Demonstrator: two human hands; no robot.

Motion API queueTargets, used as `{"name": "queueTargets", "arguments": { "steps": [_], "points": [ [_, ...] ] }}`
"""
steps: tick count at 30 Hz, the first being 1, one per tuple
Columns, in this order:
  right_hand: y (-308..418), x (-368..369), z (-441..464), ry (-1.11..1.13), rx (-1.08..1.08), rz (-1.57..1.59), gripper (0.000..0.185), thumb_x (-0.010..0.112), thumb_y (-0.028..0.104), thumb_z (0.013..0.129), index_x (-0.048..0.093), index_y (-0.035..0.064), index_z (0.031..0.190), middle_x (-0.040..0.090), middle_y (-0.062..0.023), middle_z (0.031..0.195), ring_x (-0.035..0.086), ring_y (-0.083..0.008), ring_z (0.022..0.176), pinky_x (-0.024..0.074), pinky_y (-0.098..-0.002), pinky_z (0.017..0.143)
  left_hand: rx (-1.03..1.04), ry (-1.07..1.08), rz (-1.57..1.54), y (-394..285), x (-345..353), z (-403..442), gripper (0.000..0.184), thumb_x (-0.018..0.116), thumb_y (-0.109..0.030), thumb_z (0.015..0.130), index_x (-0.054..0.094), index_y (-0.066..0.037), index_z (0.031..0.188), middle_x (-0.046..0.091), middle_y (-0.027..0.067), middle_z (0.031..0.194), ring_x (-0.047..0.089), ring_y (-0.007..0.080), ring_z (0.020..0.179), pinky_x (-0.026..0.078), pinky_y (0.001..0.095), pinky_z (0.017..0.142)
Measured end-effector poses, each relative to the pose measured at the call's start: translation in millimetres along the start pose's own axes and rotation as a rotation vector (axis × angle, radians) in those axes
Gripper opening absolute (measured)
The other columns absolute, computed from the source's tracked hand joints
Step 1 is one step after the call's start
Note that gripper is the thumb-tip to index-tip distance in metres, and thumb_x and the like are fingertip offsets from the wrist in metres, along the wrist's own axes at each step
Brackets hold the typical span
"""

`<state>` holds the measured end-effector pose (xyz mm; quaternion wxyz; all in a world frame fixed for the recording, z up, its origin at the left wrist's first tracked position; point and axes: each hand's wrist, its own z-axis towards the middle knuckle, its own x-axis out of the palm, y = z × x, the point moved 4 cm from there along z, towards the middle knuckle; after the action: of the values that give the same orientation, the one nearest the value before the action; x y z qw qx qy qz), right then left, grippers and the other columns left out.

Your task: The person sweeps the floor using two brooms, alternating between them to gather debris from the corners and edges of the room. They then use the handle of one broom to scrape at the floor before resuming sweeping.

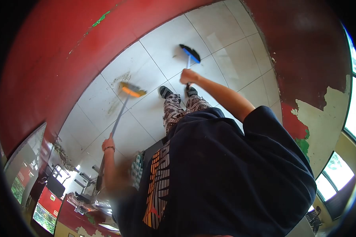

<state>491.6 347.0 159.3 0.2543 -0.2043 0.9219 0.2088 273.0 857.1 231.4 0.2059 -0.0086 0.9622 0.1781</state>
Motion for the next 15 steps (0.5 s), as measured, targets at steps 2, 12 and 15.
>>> {"name": "queueTargets", "arguments": {
  "steps": [2, 12, 15],
  "points": [
    [36.6, -3.9, 8.8, 0.040, 0.100, 0.320, 0.003, 0.062, 0.009, 0.058, 0.063, 0.0063, 0.057, 0.063, -0.0108, 0.063, 0.062, -0.0226, 0.056, 0.0522, -0.0367, 0.052, -0.107, 0.019, -0.017, 31.1, 7.0, -9.2, 0.047, 0.039, -0.020, 0.090, 0.030, -0.038, 0.133, 0.061, 0.0164, 0.097, 0.061, 0.0315, 0.091, 0.049, 0.0429, 0.077],
    [87.7, -16.2, -50.3, 0.078, 0.125, 0.993, 0.010, 0.059, 0.007, 0.061, 0.062, -0.0028, 0.061, 0.062, -0.0119, 0.059, 0.059, -0.0197, 0.050, 0.0468, -0.0341, 0.047, -0.397, -0.085, 0.021, 74.3, 6.7, -37.6, 0.031, 0.035, -0.025, 0.091, 0.054, -0.021, 0.116, 0.058, 0.0136, 0.113, 0.056, 0.0306, 0.103, 0.048, 0.0411, 0.083],
    [70.5, 23.7, -74.1, 0.063, -0.010, 1.313, 0.013, 0.061, 0.009, 0.067, 0.062, -0.0030, 0.064, 0.059, -0.0106, 0.056, 0.056, -0.0165, 0.047, 0.0453, -0.0311, 0.044, -0.343, -0.083, 0.150, 62.5, -9.2, -33.8, 0.034, 0.033, -0.026, 0.092, 0.051, -0.022, 0.120, 0.057, 0.0127, 0.115, 0.055, 0.0305, 0.105, 0.047, 0.0411, 0.084]
  ]
}}
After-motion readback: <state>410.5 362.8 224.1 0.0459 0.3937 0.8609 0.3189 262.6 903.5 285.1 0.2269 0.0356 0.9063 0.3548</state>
